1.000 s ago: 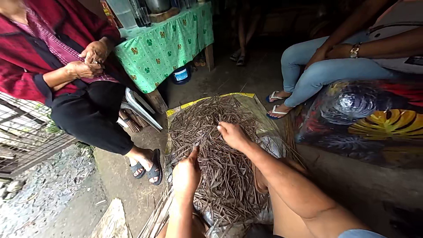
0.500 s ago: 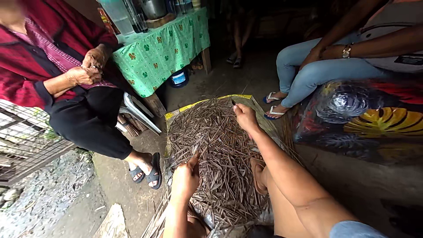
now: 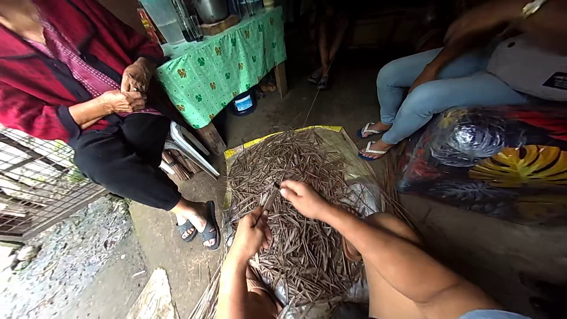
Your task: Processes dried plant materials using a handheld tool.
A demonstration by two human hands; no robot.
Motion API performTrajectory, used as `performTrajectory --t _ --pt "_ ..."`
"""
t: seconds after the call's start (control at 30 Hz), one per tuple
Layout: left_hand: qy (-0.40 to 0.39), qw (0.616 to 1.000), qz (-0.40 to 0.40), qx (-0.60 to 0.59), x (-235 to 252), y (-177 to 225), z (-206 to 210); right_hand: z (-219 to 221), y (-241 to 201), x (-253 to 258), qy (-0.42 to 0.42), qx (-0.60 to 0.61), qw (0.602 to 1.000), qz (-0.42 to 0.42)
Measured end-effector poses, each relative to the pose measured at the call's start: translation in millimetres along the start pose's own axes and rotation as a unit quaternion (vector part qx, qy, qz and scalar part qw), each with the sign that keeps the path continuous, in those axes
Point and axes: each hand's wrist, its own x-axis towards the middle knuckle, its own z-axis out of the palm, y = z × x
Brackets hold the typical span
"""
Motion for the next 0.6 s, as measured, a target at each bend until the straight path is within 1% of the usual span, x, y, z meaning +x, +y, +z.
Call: performTrajectory --t 0.07,0.13,0.3,0.43,0.5,0.57,0.6 --pt "-0.005 1.000 0.010 -0.012 0 1 0 7 -2 -2 0.003 -0.040 0.999 -0.008" --pt "-0.016 1.000 0.015 -0.021 -2 1 0 5 0 0 0.018 -0.074 0.997 -0.005" --pt "-0.044 0.997 0.021 -0.061 -9 4 -1 -14 12 15 0.118 -0.072 0.990 0.001" --pt "-0.075 0.995 0.023 -0.066 -15 3 -3 -44 25 27 0.207 -0.007 0.978 0.040" --pt "-0.071 0.995 0.023 -0.067 -17 2 -3 -52 32 29 0.243 0.052 0.966 0.069" --pt "-0.061 0.996 0.017 -0.061 -15 0 -4 -52 26 26 0.225 0.136 0.960 0.092" --pt "-0.056 0.997 0.012 -0.057 -14 0 -3 -47 19 22 0.191 0.183 0.959 0.099"
